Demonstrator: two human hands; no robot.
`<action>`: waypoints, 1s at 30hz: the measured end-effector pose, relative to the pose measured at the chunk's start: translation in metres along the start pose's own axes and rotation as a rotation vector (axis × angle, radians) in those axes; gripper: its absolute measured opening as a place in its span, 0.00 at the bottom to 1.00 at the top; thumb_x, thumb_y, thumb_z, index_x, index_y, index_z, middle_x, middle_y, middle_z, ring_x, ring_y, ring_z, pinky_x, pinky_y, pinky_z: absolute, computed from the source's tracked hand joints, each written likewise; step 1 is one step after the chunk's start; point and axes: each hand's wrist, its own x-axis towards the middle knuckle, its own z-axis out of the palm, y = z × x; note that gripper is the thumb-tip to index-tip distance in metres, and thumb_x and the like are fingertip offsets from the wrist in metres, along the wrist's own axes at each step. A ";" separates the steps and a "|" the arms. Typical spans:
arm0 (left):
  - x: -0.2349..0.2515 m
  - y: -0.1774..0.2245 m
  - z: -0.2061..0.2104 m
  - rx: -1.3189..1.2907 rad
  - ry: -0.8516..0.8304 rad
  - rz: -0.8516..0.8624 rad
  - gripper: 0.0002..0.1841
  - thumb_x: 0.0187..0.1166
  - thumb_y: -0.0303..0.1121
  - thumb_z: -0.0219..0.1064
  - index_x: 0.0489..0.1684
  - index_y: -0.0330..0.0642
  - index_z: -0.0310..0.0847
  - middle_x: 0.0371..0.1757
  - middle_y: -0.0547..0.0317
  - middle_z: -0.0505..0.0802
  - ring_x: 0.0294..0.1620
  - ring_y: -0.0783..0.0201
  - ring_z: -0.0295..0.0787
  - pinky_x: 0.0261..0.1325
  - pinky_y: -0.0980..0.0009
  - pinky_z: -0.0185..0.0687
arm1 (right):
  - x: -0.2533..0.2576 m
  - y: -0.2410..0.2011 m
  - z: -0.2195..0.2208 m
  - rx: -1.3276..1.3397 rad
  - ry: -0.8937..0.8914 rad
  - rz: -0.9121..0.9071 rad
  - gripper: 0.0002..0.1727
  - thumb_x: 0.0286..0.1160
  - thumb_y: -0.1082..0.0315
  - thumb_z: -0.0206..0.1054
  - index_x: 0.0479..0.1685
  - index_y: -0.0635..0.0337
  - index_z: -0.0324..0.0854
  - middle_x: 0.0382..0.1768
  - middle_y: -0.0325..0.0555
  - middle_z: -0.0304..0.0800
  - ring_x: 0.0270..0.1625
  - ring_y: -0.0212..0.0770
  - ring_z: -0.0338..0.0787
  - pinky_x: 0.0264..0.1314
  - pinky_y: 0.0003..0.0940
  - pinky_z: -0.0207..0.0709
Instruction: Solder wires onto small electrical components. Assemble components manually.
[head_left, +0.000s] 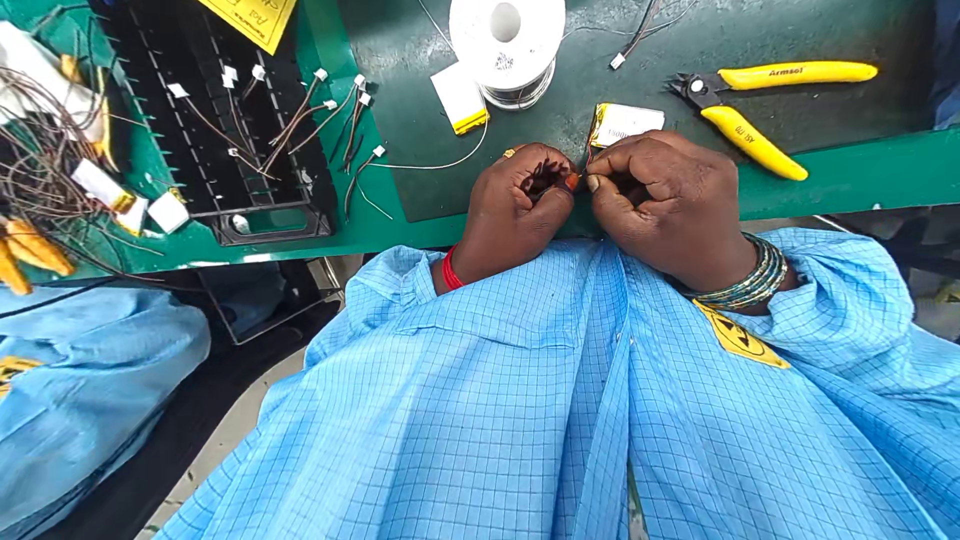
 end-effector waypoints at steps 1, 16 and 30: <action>0.000 0.001 0.000 -0.008 -0.004 -0.018 0.05 0.75 0.21 0.63 0.41 0.31 0.84 0.35 0.62 0.88 0.31 0.81 0.83 0.36 0.85 0.81 | 0.000 -0.001 0.001 0.010 0.000 0.009 0.08 0.75 0.73 0.64 0.36 0.65 0.89 0.37 0.52 0.93 0.37 0.36 0.90 0.37 0.25 0.80; -0.003 -0.007 0.006 -0.013 0.032 0.109 0.05 0.69 0.18 0.65 0.38 0.28 0.86 0.39 0.56 0.88 0.37 0.80 0.83 0.40 0.86 0.80 | -0.004 -0.006 0.003 0.147 0.021 0.153 0.08 0.74 0.72 0.64 0.34 0.64 0.89 0.30 0.42 0.88 0.29 0.20 0.80 0.31 0.12 0.72; -0.002 -0.013 0.012 -0.030 0.070 0.201 0.06 0.68 0.16 0.65 0.35 0.24 0.87 0.40 0.52 0.91 0.39 0.79 0.85 0.43 0.86 0.81 | -0.004 -0.005 0.010 0.146 0.042 0.135 0.07 0.72 0.74 0.62 0.28 0.64 0.84 0.27 0.43 0.85 0.27 0.22 0.78 0.28 0.14 0.68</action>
